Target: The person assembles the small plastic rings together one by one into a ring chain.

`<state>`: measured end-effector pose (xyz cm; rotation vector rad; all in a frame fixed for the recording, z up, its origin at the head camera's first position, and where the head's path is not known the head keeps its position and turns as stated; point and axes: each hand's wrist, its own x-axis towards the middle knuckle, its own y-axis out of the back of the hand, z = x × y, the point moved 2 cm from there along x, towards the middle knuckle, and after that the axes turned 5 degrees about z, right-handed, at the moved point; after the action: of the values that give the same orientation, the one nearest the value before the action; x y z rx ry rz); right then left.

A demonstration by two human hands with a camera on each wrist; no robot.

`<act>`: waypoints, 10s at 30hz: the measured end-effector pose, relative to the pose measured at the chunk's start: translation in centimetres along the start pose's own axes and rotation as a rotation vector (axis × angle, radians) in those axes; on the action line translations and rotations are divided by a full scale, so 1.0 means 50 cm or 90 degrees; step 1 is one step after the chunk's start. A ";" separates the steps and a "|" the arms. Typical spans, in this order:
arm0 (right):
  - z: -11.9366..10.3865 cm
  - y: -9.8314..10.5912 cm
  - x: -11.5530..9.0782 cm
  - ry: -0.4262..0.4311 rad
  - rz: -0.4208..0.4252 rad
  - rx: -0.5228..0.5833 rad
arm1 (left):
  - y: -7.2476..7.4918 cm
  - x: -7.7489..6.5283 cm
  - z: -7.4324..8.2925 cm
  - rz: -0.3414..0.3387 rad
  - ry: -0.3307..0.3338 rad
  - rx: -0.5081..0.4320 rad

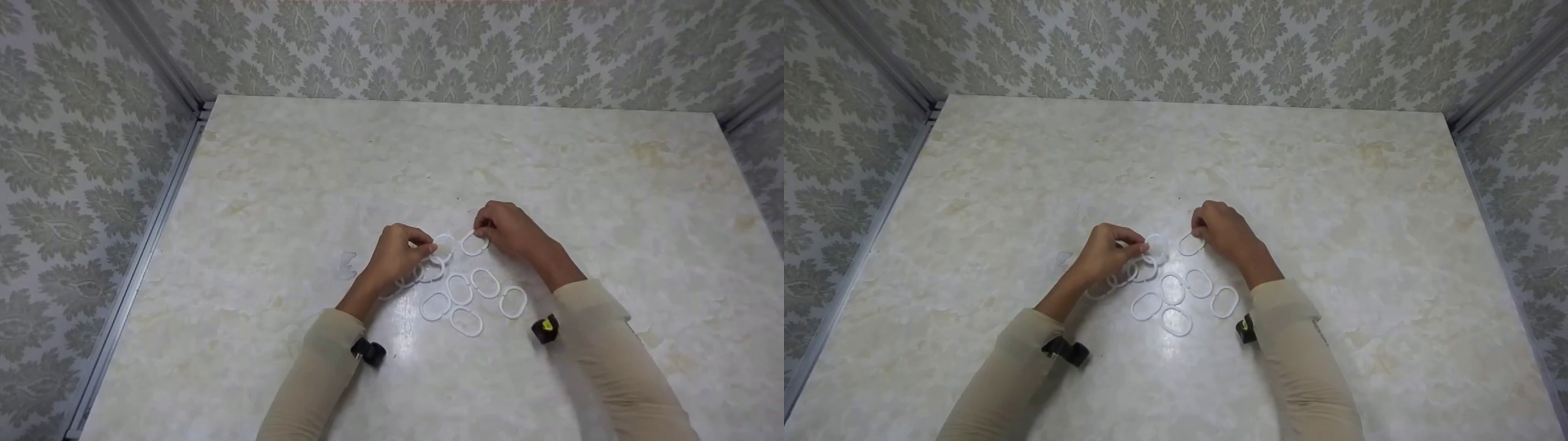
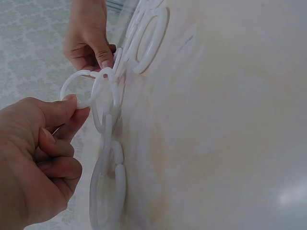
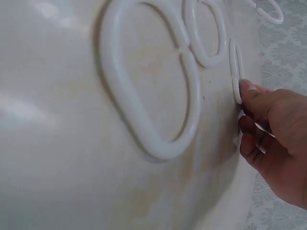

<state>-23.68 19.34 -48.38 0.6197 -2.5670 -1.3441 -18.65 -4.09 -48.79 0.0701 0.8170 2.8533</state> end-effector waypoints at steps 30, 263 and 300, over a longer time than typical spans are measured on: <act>-0.017 -0.016 -0.028 -0.040 0.008 0.164 | -0.003 0.000 0.000 0.000 -0.016 0.006; 0.046 -0.001 -0.144 -0.262 0.159 0.506 | -0.074 0.058 0.044 -0.038 -0.039 -0.042; 0.031 -0.020 -0.127 -0.329 0.057 0.609 | -0.089 0.058 0.057 -0.030 -0.056 0.015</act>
<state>-18.25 22.79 -49.88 0.2580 -3.5542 -0.1492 -20.55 1.64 -48.75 0.1762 0.8229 2.7758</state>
